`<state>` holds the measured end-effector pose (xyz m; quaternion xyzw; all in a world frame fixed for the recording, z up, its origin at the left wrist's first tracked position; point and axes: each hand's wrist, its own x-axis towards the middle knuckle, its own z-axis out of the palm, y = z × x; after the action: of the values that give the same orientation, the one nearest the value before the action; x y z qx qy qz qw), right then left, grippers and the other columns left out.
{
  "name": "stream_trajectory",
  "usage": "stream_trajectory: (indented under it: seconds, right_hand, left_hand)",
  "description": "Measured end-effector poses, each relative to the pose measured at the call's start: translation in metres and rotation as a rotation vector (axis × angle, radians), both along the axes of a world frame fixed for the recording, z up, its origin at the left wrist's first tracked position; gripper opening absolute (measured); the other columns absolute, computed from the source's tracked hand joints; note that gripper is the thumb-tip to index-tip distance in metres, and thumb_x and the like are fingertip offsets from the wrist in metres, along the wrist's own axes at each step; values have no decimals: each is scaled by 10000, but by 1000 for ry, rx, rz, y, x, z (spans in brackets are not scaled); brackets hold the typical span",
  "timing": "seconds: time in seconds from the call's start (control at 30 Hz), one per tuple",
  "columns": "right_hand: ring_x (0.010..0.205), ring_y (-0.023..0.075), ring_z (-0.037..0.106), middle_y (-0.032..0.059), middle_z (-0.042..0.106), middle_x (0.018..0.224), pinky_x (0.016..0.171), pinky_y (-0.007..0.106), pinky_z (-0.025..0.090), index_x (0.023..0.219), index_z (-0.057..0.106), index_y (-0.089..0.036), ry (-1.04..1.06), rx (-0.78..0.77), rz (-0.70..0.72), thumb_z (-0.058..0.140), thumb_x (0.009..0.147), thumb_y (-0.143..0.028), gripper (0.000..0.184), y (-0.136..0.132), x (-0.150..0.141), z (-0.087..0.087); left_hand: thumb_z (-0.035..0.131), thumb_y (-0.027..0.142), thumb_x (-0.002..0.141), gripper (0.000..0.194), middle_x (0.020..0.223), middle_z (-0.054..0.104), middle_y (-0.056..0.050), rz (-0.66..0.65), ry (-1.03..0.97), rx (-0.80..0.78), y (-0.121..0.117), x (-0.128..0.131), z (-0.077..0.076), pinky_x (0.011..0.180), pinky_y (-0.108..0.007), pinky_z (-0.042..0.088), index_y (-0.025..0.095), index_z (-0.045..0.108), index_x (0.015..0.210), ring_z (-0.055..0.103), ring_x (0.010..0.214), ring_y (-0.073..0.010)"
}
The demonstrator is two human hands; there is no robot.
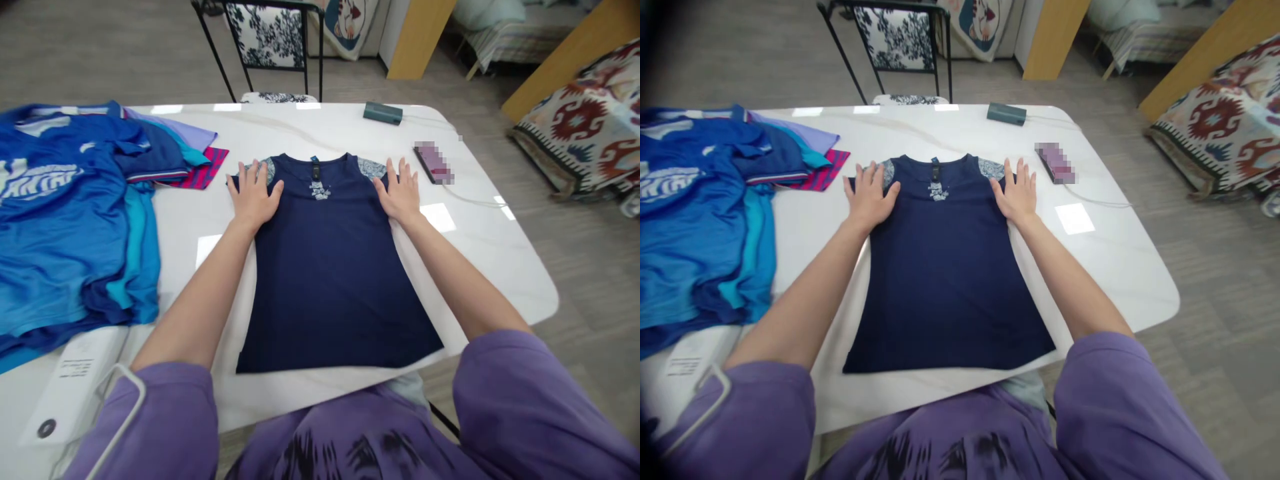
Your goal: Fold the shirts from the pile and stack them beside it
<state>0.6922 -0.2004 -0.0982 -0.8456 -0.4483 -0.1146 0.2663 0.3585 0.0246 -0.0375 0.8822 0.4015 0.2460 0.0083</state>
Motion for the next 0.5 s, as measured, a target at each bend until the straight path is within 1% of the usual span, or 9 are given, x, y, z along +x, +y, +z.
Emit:
stream_trajectory:
  seconds: [0.07, 0.13, 0.17, 0.2, 0.27, 0.3, 0.37, 0.43, 0.5]
  right_hand:
    - [1815, 414, 163, 162, 146, 1955, 1450, 730, 147, 1905, 180, -195, -54, 7, 116, 200, 1170, -769, 933, -40, -39, 1]
    - [1803, 394, 228, 154, 180, 1950, 1461, 697, 183, 1909, 152, -212, -80, -9, 264, 254, 1175, -761, 922, -94, -86, -8]
    - [1795, 382, 258, 144, 197, 1948, 1465, 682, 201, 1911, 143, -228, -84, -13, 332, 290, 1179, -748, 910, -124, -109, -17]
    - [1788, 370, 285, 132, 215, 1945, 1468, 669, 216, 1912, 138, -246, -87, -13, 387, 327, 1183, -726, 894, -155, -130, -28]
    - [1761, 361, 348, 123, 268, 1931, 1462, 657, 261, 1909, 158, -273, -92, -2, 449, 404, 1185, -676, 864, -212, -164, -54]
    - [1736, 365, 394, 127, 318, 1913, 1442, 656, 311, 1902, 198, -282, -90, 8, 449, 437, 1184, -650, 841, -237, -176, -69]
    - [1649, 387, 506, 149, 455, 1834, 1358, 663, 437, 1865, 324, -294, -75, 34, 402, 495, 1172, -613, 782, -277, -188, -97]
    - [1517, 424, 610, 182, 591, 1692, 1236, 680, 539, 1800, 459, -304, -50, 67, 304, 534, 1150, -603, 719, -303, -188, -118]
    - [1365, 464, 678, 223, 669, 1534, 1134, 717, 578, 1735, 550, -308, -25, 98, 195, 562, 1119, -611, 687, -318, -181, -131]
  left_hand:
    - [412, 627, 1178, 846, 1959, 187, -152, -24, 1, 2, -39, -16, -5, 1469, -658, -55, 132, 294, 1854, 47, 1832, -399]
    - [440, 621, 1160, 859, 1958, 187, -156, -53, 38, -12, -90, -43, -18, 1488, -635, 49, 140, 287, 1855, 75, 1832, -392]
    - [441, 616, 1154, 854, 1948, 217, -170, -62, 57, -10, -119, -61, -28, 1483, -631, 120, 137, 301, 1847, 121, 1823, -396]
    - [437, 607, 1152, 839, 1920, 279, -197, -57, 70, 1, -149, -80, -38, 1466, -631, 193, 125, 332, 1830, 208, 1796, -410]
    - [455, 635, 1135, 813, 1779, 468, -264, 37, 59, 26, -203, -122, -62, 1375, -621, 373, 103, 454, 1750, 433, 1658, -446]
    - [484, 670, 1115, 811, 1682, 546, -286, 111, 53, 28, -227, -143, -74, 1311, -621, 443, 96, 521, 1687, 517, 1566, -464]
    - [538, 728, 1072, 783, 1487, 649, -287, 246, 61, 10, -264, -180, -94, 1195, -625, 524, 107, 630, 1540, 620, 1395, -478]
    - [568, 752, 1047, 707, 1373, 687, -257, 314, 86, -14, -288, -208, -108, 1130, -627, 549, 151, 704, 1394, 657, 1307, -478]
    - [583, 732, 1044, 610, 1339, 711, -225, 303, 100, -45, -301, -224, -114, 1107, -607, 552, 195, 736, 1289, 678, 1284, -466]
